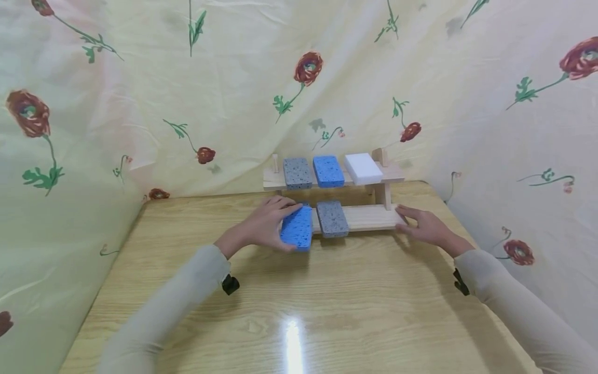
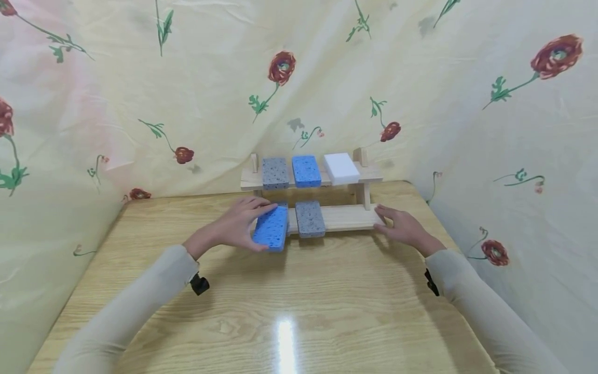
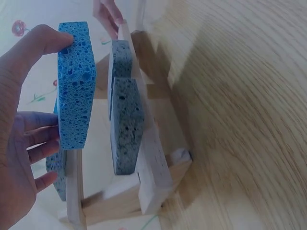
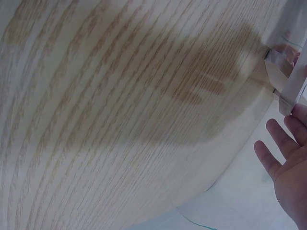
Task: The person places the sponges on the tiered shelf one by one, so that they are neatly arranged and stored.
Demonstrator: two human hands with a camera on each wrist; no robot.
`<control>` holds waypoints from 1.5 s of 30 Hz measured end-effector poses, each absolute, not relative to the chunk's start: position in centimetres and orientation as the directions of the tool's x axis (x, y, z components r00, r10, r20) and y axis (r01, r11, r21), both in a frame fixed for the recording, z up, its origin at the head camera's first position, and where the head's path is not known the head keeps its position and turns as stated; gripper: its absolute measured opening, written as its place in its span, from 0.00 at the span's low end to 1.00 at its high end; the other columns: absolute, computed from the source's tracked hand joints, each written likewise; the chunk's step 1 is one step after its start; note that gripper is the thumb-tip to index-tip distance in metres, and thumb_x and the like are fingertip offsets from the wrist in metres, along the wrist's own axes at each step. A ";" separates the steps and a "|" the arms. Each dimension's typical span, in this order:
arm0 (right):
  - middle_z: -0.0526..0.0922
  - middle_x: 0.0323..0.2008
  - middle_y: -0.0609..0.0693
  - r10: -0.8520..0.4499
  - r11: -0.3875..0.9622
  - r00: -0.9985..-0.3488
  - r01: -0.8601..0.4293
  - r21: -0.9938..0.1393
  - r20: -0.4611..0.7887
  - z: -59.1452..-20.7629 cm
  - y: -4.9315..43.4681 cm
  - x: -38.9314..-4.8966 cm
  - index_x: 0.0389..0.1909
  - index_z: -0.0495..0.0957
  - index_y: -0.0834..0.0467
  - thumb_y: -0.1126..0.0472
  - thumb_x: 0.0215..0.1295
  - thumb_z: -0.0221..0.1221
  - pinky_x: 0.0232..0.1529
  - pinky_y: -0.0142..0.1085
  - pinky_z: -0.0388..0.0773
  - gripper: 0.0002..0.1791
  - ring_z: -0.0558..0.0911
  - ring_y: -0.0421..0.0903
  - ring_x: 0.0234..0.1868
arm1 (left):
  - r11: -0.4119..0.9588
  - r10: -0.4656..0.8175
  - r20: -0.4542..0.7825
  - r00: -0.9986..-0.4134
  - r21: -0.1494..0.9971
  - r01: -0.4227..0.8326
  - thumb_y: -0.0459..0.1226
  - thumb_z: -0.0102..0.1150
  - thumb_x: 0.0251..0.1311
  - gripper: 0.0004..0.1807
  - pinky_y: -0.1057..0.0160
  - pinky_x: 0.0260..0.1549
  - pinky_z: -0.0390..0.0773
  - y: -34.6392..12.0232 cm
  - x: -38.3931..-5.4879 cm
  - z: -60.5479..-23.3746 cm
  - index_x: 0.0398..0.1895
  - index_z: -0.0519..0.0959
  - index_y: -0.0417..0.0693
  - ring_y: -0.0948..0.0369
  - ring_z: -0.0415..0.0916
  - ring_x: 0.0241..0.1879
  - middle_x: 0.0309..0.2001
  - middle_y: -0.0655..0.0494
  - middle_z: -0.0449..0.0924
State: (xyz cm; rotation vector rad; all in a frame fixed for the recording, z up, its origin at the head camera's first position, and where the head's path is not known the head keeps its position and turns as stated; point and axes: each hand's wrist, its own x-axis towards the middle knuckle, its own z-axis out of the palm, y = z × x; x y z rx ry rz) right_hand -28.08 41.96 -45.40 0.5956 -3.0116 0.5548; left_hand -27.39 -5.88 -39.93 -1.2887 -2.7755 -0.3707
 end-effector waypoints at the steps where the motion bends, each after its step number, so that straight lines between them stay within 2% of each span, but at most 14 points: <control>1: 0.66 0.72 0.69 -0.364 0.865 -0.927 -0.371 -0.339 0.085 -45.3 41.9 -28.1 0.71 0.66 0.70 0.48 0.72 0.60 0.68 0.65 0.65 0.37 0.68 0.72 0.70 | 0.618 0.748 0.156 -0.645 0.193 0.762 0.65 0.69 0.44 0.60 0.42 0.73 0.59 -5.7 -27.4 -39.9 0.79 0.61 0.48 0.50 0.61 0.72 0.73 0.49 0.67; 14: 0.65 0.73 0.68 -0.362 0.869 -0.928 -0.368 -0.332 0.082 -45.3 41.9 -28.0 0.72 0.66 0.69 0.49 0.72 0.60 0.67 0.64 0.66 0.37 0.70 0.71 0.69 | 0.597 0.765 0.151 -0.626 0.199 0.777 0.66 0.68 0.45 0.59 0.44 0.73 0.58 -2.8 -27.6 -39.7 0.80 0.59 0.51 0.53 0.60 0.72 0.73 0.51 0.65; 29: 0.66 0.73 0.67 -0.353 0.870 -0.932 -0.361 -0.336 0.087 -45.5 42.0 -28.1 0.72 0.66 0.68 0.49 0.72 0.61 0.68 0.64 0.65 0.37 0.68 0.70 0.70 | 0.587 0.771 0.180 -0.611 0.174 0.791 0.67 0.67 0.45 0.60 0.47 0.72 0.60 -0.3 -27.8 -39.7 0.80 0.60 0.50 0.52 0.61 0.72 0.73 0.51 0.66; 39: 0.65 0.73 0.67 -0.352 0.871 -0.933 -0.355 -0.341 0.072 -45.4 42.1 -28.2 0.73 0.65 0.68 0.48 0.73 0.60 0.68 0.64 0.65 0.37 0.67 0.70 0.71 | 0.594 0.769 0.170 -0.617 0.166 0.787 0.69 0.66 0.46 0.61 0.47 0.74 0.58 1.2 -28.0 -39.7 0.81 0.58 0.52 0.54 0.59 0.73 0.74 0.52 0.64; 45: 0.66 0.72 0.67 -0.365 0.866 -0.926 -0.375 -0.332 0.093 -45.6 42.1 -28.2 0.72 0.66 0.69 0.49 0.72 0.60 0.65 0.62 0.70 0.37 0.72 0.69 0.68 | 0.585 0.777 0.179 -0.603 0.147 0.797 0.70 0.65 0.46 0.61 0.48 0.74 0.58 2.3 -28.1 -39.9 0.81 0.57 0.52 0.55 0.60 0.72 0.74 0.53 0.64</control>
